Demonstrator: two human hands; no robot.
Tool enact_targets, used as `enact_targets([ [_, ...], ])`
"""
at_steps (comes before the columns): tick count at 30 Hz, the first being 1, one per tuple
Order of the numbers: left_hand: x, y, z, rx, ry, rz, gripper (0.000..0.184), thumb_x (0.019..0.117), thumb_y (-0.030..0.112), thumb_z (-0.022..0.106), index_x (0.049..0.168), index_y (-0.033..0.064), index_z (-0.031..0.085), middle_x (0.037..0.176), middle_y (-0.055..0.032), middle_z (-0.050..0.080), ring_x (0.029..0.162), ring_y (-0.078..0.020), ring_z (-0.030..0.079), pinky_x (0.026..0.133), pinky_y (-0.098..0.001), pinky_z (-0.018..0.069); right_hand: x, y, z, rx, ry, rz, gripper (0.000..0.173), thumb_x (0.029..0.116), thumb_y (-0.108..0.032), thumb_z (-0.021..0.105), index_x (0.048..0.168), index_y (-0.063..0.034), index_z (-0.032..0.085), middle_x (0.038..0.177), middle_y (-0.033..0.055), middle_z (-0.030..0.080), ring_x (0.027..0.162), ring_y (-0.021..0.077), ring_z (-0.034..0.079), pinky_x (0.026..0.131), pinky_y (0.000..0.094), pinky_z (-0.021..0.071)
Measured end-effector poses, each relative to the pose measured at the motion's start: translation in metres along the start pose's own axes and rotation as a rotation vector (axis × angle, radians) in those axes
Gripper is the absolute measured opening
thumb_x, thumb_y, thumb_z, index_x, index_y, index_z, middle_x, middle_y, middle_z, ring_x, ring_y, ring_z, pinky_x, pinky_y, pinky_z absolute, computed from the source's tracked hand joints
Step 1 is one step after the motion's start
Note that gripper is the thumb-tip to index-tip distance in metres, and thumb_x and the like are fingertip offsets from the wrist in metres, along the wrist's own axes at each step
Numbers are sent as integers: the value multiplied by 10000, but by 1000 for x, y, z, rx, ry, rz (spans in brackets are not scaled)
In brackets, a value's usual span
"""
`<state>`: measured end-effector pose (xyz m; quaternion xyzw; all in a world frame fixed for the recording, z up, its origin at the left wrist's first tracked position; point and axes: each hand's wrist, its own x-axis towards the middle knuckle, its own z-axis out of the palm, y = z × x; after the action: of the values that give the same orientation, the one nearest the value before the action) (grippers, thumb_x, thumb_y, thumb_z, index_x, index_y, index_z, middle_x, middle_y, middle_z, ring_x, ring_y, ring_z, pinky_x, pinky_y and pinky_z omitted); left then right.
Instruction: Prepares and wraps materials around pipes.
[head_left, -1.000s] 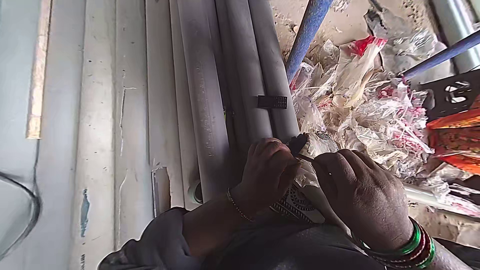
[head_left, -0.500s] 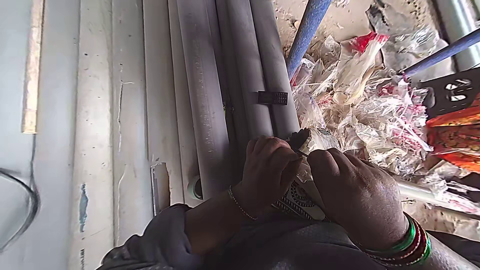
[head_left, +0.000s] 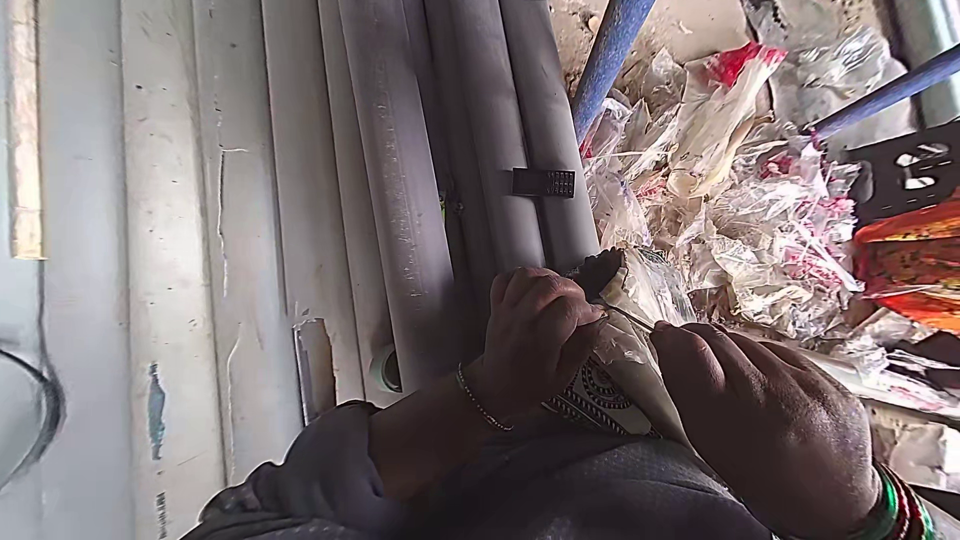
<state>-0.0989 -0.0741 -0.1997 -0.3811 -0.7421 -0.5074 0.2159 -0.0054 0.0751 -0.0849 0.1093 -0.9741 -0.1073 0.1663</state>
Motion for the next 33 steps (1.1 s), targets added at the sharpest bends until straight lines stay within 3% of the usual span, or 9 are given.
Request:
enact_targets([
  [8, -1, -4, 0, -7, 8, 35, 149, 1025, 246, 561, 934, 141, 613, 914, -27, 597, 983, -159, 557, 942, -312, 367, 21, -11, 10, -8, -20, -62, 174, 948, 32, 472, 813, -7, 575, 602, 107, 529, 462, 240, 513, 419, 322, 312],
  [15, -2, -7, -5, -68, -15, 56, 174, 1019, 228, 560, 876, 143, 609, 931, -16, 605, 1006, -150, 546, 983, -304, 341, -7, 1, -3, 0, -39, -82, 193, 1030, -22, 428, 902, -17, 573, 660, 121, 589, 475, 250, 513, 439, 347, 341],
  [18, -4, -10, -7, -123, -42, 57, 158, 1024, 232, 568, 899, 150, 620, 946, -7, 599, 1028, -134, 544, 1005, -305, 339, -24, 12, -5, 39, -56, -14, 199, 1046, -85, 456, 914, -36, 597, 678, 115, 632, 515, 258, 577, 457, 354, 390],
  [21, -5, -12, -7, -144, -52, 71, 168, 1042, 251, 550, 930, 145, 616, 967, -12, 591, 1037, -139, 541, 1004, -298, 350, -40, 20, 1, 162, -21, 121, 198, 1071, -160, 478, 955, -72, 613, 743, 107, 697, 637, 229, 655, 568, 315, 470],
  [26, -2, -11, -9, -126, -91, 58, 178, 1049, 258, 533, 940, 140, 608, 970, -23, 587, 1038, -148, 543, 990, -297, 364, -50, 19, 9, 342, 11, 286, 231, 1074, -231, 507, 963, -65, 623, 745, 104, 671, 660, 153, 612, 601, 227, 442],
  [33, 16, -4, -16, -85, -230, -45, 218, 1007, 296, 613, 972, 102, 706, 964, -55, 680, 1024, -177, 594, 917, -324, 409, -55, 23, 13, 381, 1, 320, 254, 1074, -243, 496, 965, -64, 641, 752, 107, 674, 657, 159, 612, 584, 241, 442],
])
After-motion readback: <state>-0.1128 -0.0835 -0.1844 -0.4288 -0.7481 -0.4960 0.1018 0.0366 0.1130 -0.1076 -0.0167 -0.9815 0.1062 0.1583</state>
